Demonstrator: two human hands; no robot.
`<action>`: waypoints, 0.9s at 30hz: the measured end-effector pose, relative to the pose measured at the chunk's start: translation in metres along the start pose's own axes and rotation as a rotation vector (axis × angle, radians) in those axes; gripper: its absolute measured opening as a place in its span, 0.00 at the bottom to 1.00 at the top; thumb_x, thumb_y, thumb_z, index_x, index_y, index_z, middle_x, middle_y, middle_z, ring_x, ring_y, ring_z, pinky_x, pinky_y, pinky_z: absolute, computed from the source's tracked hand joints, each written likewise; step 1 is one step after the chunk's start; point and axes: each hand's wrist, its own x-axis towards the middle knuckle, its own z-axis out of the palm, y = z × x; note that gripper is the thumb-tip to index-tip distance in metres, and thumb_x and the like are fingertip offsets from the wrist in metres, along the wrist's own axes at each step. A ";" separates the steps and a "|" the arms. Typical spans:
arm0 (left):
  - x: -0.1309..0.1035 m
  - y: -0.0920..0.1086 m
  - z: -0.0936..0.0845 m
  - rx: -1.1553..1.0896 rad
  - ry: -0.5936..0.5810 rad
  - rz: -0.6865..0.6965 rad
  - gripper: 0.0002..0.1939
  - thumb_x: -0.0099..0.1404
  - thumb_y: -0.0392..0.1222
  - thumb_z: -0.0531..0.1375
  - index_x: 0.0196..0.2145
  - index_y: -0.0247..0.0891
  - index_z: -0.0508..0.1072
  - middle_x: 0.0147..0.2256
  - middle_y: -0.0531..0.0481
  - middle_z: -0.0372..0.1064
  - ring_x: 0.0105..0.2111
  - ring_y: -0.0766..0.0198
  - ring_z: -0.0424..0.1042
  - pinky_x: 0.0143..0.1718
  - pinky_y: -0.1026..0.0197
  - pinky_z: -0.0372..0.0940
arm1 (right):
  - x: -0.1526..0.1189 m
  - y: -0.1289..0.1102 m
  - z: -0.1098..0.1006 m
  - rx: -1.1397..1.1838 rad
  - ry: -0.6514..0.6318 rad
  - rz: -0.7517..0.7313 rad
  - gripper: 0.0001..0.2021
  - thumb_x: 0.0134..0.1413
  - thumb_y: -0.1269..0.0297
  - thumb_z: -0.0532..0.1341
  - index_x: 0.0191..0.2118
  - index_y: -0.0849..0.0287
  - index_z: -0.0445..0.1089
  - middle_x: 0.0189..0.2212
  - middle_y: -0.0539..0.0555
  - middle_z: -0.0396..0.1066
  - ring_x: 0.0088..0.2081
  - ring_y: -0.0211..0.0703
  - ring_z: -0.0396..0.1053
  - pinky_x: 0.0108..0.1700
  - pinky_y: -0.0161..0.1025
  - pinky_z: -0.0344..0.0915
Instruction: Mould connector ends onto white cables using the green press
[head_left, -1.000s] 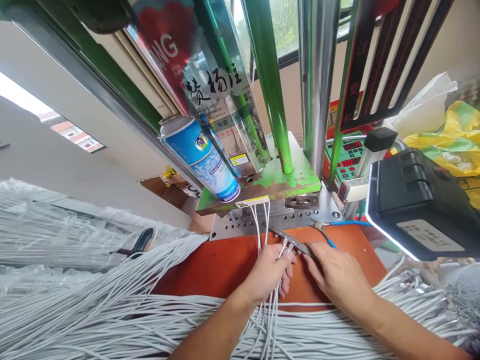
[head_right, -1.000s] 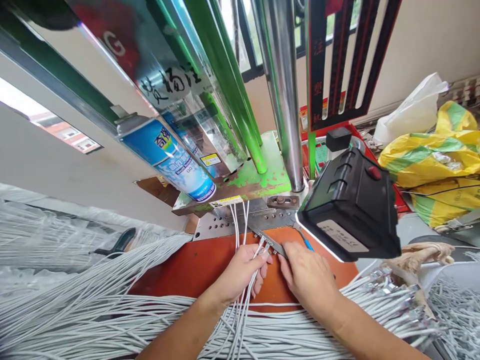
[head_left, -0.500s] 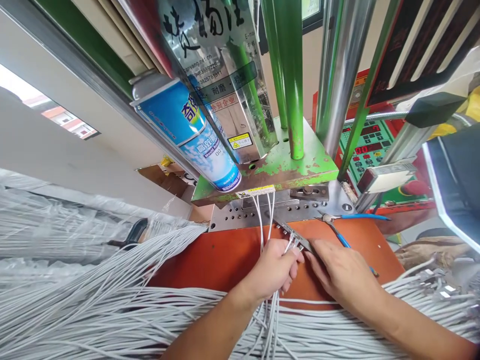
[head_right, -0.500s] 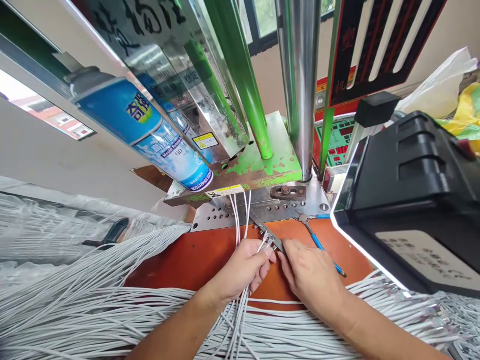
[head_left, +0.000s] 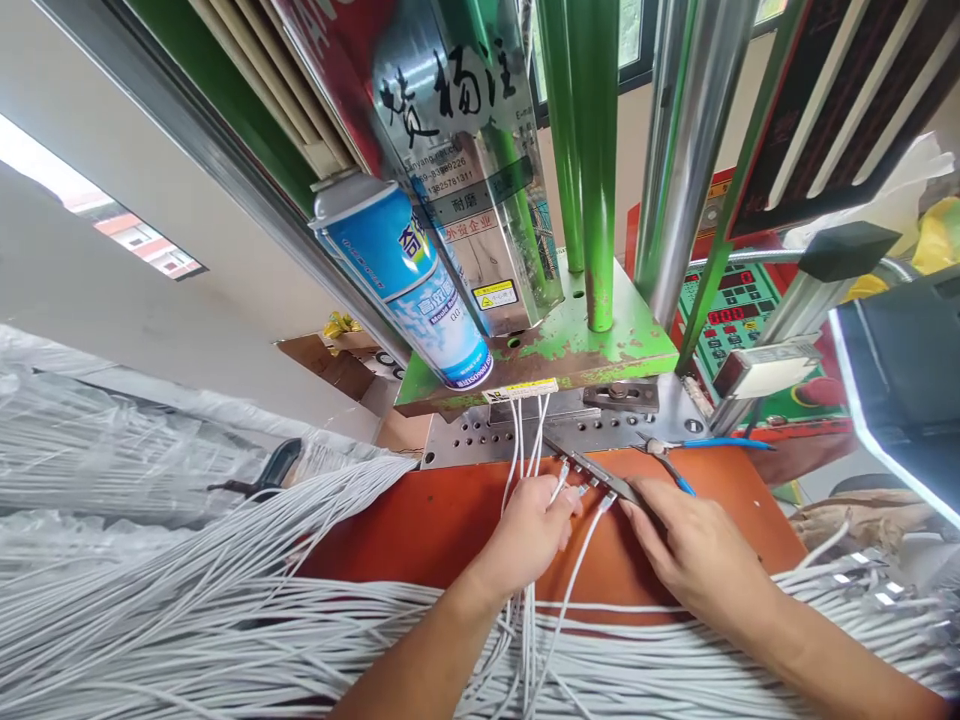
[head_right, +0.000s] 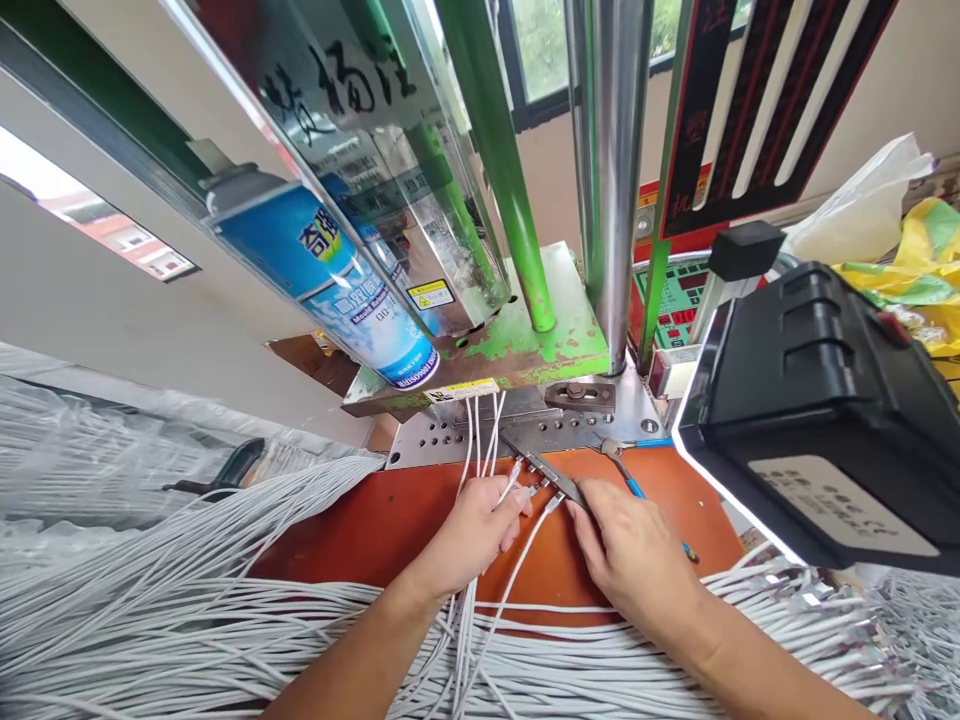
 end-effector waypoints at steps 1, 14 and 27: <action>0.000 0.000 0.001 0.008 -0.012 -0.016 0.15 0.72 0.50 0.53 0.32 0.38 0.70 0.16 0.58 0.61 0.16 0.70 0.57 0.22 0.67 0.53 | 0.000 0.000 0.000 -0.008 -0.011 -0.003 0.13 0.75 0.56 0.48 0.42 0.53 0.65 0.33 0.50 0.73 0.33 0.46 0.72 0.35 0.43 0.59; 0.006 -0.004 0.017 0.058 0.100 -0.035 0.19 0.70 0.54 0.55 0.30 0.39 0.74 0.17 0.55 0.64 0.20 0.64 0.65 0.26 0.63 0.60 | 0.003 0.000 -0.004 0.049 -0.057 -0.116 0.14 0.75 0.59 0.48 0.41 0.55 0.68 0.33 0.55 0.75 0.34 0.46 0.74 0.37 0.42 0.66; 0.009 -0.007 -0.020 0.148 0.297 0.095 0.17 0.73 0.52 0.54 0.34 0.39 0.73 0.25 0.51 0.71 0.24 0.65 0.70 0.28 0.64 0.62 | 0.001 0.003 0.002 -0.003 0.058 -0.055 0.14 0.75 0.54 0.50 0.52 0.52 0.69 0.42 0.53 0.78 0.39 0.47 0.78 0.38 0.43 0.71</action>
